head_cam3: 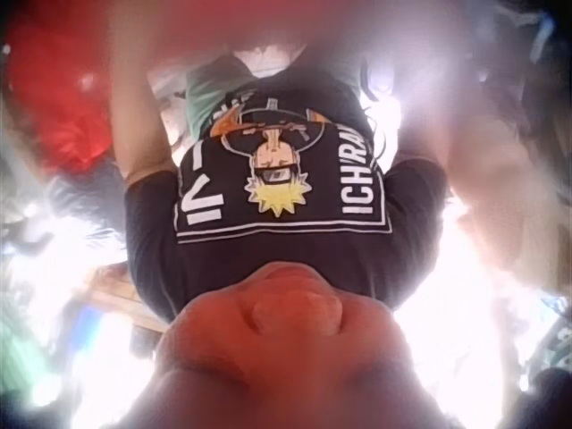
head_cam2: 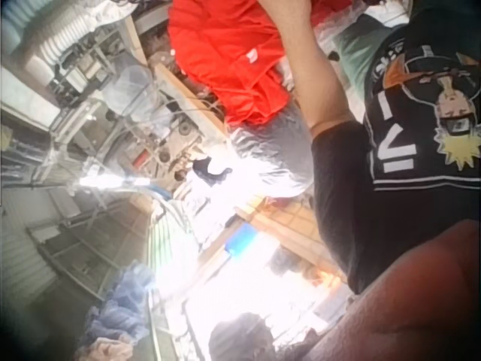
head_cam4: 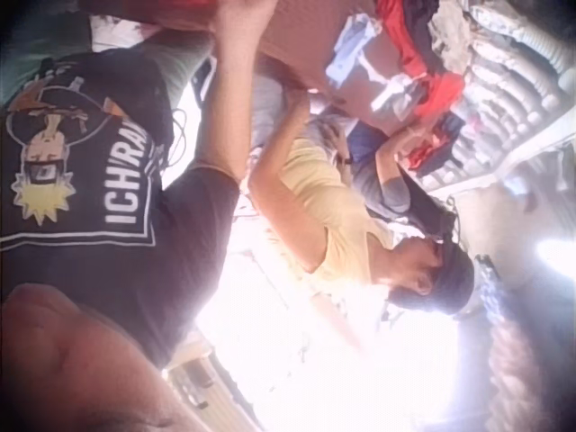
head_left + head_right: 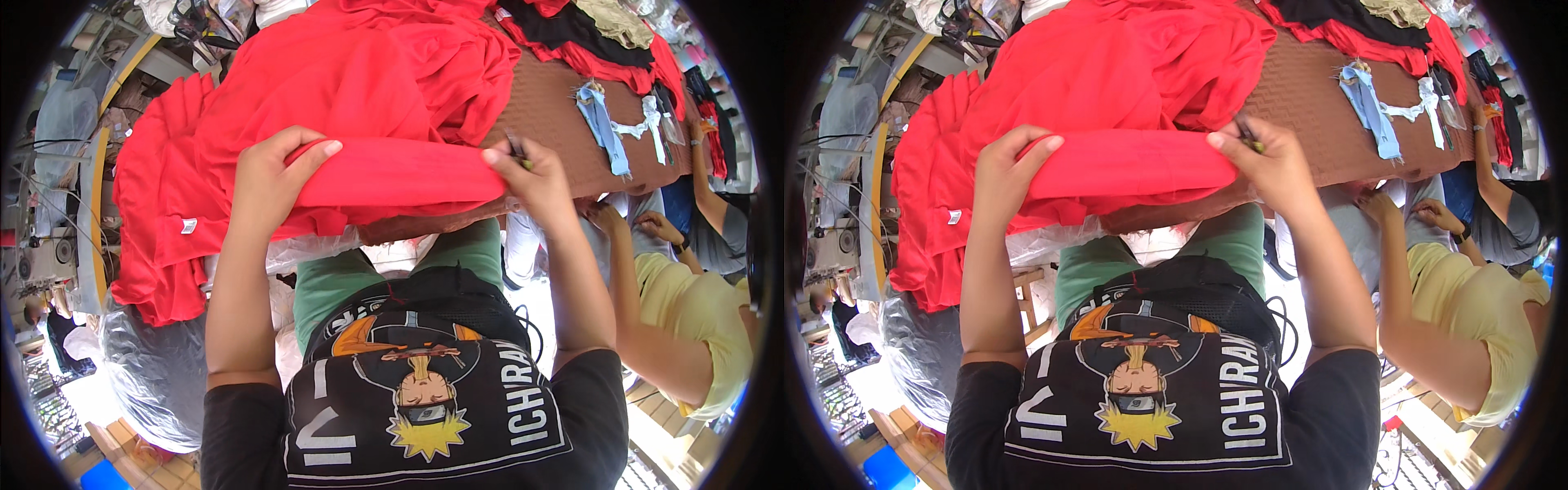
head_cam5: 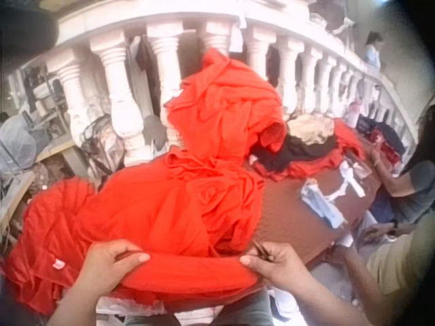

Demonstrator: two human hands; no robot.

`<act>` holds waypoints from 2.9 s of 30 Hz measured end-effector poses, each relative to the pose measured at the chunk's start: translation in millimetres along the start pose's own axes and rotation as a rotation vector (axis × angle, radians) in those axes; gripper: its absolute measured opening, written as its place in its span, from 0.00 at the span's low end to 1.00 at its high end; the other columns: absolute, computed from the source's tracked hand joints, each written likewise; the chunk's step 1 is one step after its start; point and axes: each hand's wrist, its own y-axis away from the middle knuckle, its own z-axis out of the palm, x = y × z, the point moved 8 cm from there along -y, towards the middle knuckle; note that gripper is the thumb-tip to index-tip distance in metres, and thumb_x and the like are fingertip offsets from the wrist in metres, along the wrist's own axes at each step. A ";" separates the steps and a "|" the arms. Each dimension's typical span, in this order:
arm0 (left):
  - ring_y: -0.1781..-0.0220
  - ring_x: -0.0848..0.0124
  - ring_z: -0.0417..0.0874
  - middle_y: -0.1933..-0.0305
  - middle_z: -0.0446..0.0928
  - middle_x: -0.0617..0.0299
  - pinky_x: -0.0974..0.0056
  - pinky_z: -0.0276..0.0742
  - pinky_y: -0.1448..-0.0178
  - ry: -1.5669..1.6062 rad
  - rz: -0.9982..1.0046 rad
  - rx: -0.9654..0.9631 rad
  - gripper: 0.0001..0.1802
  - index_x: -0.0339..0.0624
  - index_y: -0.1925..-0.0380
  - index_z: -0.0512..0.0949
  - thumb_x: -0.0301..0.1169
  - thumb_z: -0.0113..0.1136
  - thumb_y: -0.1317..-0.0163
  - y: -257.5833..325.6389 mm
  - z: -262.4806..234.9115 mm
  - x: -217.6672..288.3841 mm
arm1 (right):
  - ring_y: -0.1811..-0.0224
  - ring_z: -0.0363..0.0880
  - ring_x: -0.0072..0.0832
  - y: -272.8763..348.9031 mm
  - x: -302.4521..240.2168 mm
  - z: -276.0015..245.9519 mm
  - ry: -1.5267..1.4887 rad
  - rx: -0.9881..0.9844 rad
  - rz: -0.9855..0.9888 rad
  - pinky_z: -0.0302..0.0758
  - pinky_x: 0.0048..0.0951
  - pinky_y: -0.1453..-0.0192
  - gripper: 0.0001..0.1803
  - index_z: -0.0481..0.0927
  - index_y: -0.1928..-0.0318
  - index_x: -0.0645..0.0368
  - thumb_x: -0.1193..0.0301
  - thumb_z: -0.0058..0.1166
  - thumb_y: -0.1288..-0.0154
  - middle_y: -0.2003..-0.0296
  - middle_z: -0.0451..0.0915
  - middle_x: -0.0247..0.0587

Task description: The person uses snips to trim excess threads from the seams and labels of red garments on a work table, turning the items over to check different areas.

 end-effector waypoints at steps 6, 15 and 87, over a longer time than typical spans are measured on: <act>0.53 0.61 0.82 0.57 0.80 0.55 0.62 0.76 0.50 -0.307 0.297 0.215 0.11 0.41 0.60 0.82 0.31 0.65 0.41 -4.6 15.3 -0.5 | 0.67 0.82 0.32 -12.8 18.9 1.2 0.436 0.217 -0.180 0.76 0.31 0.59 0.14 0.82 0.59 0.62 0.66 0.65 0.42 0.67 0.84 0.47; 0.53 0.60 0.80 0.55 0.78 0.61 0.59 0.76 0.49 -0.215 0.489 -0.032 0.15 0.44 0.57 0.83 0.28 0.66 0.47 -0.2 116.8 16.3 | 0.70 0.80 0.26 -10.3 14.6 49.3 0.285 0.049 -0.163 0.75 0.27 0.60 0.07 0.80 0.57 0.63 0.75 0.52 0.32 0.74 0.81 0.38; 0.57 0.84 0.77 0.60 0.81 0.66 0.76 0.72 0.52 0.583 -0.221 -0.348 0.09 0.36 0.55 0.79 0.24 0.58 0.35 -4.7 94.3 -22.1 | 0.61 0.82 0.27 1.9 -13.3 66.7 0.072 0.045 -0.380 0.76 0.25 0.56 0.08 0.82 0.60 0.66 0.79 0.63 0.41 0.66 0.83 0.42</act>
